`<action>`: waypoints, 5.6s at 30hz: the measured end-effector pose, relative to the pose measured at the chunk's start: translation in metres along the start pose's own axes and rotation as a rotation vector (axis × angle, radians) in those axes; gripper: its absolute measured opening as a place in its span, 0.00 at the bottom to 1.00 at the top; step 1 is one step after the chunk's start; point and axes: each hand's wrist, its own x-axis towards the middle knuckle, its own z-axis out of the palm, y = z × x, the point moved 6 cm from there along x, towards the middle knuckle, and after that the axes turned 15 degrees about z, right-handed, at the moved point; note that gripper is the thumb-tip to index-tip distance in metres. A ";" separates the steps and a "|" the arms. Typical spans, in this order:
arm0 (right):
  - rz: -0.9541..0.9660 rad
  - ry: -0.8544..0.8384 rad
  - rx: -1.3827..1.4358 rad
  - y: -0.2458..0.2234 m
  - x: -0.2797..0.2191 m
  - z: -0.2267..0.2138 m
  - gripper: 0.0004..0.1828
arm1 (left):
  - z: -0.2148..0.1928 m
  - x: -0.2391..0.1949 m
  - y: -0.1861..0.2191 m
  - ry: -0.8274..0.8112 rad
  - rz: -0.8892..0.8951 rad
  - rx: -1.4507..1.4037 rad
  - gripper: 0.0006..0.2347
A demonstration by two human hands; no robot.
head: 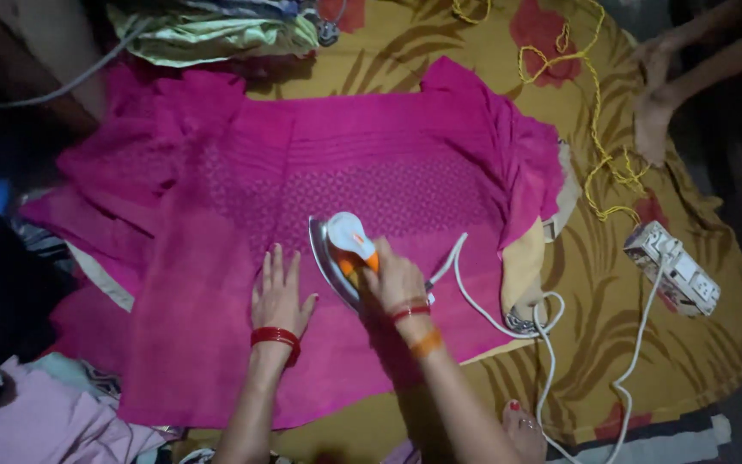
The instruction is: Ironing a pink cloth and then folding it on a bed.
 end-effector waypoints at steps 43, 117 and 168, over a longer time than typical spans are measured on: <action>0.215 0.195 -0.056 0.037 0.213 -0.046 0.18 | 0.028 0.039 0.004 -0.341 -0.050 0.134 0.45; -0.096 0.133 -0.066 0.004 0.149 -0.028 0.21 | 0.004 0.017 0.000 -0.088 0.039 -0.001 0.40; 0.147 0.372 -0.007 0.132 0.200 -0.075 0.20 | 0.003 0.022 0.000 -0.016 0.055 0.010 0.39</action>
